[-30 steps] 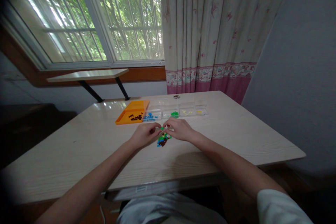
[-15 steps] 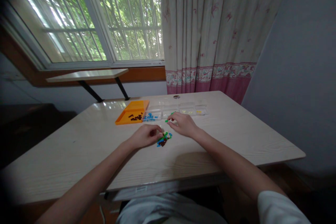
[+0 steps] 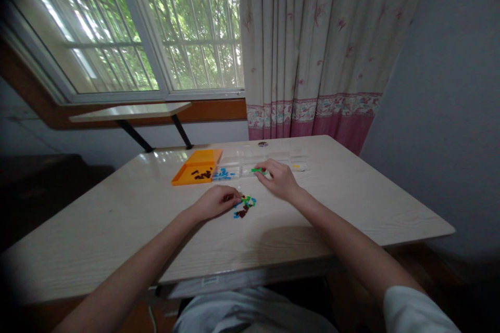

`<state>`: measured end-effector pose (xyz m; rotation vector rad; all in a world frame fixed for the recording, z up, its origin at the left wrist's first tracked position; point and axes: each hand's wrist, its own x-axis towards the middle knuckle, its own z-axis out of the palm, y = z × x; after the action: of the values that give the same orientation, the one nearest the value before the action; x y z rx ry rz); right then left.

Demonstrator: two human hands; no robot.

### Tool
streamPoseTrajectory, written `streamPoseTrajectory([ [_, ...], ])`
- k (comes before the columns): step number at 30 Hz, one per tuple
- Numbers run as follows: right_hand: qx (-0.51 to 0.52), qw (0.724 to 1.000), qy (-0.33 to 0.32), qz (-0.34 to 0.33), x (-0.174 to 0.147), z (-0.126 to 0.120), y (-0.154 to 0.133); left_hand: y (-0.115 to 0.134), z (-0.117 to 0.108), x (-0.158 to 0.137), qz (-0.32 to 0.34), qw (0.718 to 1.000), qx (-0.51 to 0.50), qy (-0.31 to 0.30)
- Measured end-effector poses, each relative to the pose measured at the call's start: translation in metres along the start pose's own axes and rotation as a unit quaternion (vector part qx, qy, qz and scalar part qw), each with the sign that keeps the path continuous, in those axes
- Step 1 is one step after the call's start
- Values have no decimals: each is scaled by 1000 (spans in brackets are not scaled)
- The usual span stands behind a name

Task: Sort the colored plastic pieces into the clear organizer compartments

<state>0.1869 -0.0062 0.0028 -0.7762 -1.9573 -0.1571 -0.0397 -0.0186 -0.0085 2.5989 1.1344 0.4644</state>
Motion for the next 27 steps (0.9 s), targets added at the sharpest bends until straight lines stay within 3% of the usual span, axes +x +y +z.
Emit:
streamPoseTrajectory([
  [12,0,1000,16,18,1,-1,-1,0,0,-2,8,1000,25,6],
  [17,-25,997,-34,66,0,1,4,0,0,-3,22,999,28,12],
  [27,-147,973,-97,149,2,27,44,-2,0,-4,29,999,45,5],
])
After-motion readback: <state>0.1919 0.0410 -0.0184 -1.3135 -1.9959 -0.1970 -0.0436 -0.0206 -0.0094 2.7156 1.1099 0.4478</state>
